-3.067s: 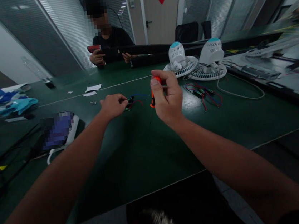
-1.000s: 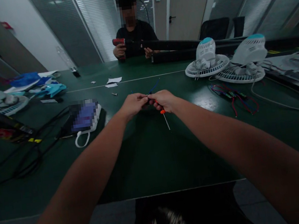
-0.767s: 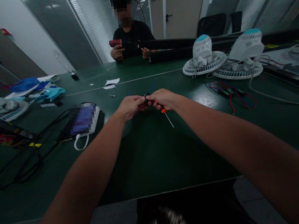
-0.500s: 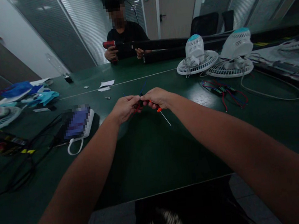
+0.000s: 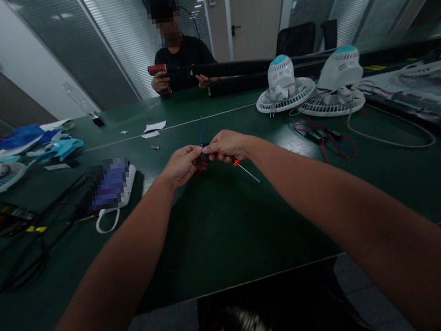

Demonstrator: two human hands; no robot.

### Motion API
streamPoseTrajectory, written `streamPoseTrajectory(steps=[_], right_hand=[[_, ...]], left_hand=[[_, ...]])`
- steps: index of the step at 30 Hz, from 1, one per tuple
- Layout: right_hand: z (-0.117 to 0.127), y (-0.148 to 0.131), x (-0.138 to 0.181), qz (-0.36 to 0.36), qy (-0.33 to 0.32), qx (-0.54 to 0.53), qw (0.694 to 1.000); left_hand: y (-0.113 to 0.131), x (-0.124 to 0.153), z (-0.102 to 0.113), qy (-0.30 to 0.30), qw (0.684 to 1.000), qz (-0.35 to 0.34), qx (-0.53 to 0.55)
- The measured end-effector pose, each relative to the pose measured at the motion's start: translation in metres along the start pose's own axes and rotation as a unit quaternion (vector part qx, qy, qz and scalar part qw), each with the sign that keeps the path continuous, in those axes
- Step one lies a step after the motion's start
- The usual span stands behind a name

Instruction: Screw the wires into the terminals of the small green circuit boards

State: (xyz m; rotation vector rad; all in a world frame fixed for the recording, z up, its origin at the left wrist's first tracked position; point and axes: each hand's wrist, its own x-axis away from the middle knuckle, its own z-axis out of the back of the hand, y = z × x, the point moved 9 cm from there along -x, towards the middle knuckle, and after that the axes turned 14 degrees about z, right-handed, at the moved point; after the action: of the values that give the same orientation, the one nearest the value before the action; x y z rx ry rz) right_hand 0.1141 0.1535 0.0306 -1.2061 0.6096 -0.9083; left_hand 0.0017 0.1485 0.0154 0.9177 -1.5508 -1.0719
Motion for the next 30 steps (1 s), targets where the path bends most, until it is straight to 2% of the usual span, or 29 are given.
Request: streamPoseTrajectory(steps=[10, 18, 23, 25, 30], right_hand=[[-0.002, 0.003, 0.000, 0.006, -0.003, -0.013, 1.000], [-0.013, -0.002, -0.002, 0.009, -0.001, -0.015, 1.000], [-0.011, -0.006, 0.003, 0.029, -0.016, -0.022, 0.999], [-0.009, -0.003, 0.003, 0.018, -0.017, -0.015, 1.000], [-0.001, 0.007, -0.004, -0.036, -0.008, 0.013, 0.999]], left_hand=[[-0.002, 0.005, -0.013, -0.002, 1.000, 0.015, -0.008], [-0.003, -0.003, -0.011, 0.010, 1.000, 0.016, -0.005], [-0.004, -0.001, 0.000, 0.062, 0.997, 0.033, 0.005], [-0.003, -0.001, -0.001, 0.067, 0.997, 0.027, -0.035], [0.009, -0.010, 0.011, 0.145, 0.976, -0.014, -0.162]])
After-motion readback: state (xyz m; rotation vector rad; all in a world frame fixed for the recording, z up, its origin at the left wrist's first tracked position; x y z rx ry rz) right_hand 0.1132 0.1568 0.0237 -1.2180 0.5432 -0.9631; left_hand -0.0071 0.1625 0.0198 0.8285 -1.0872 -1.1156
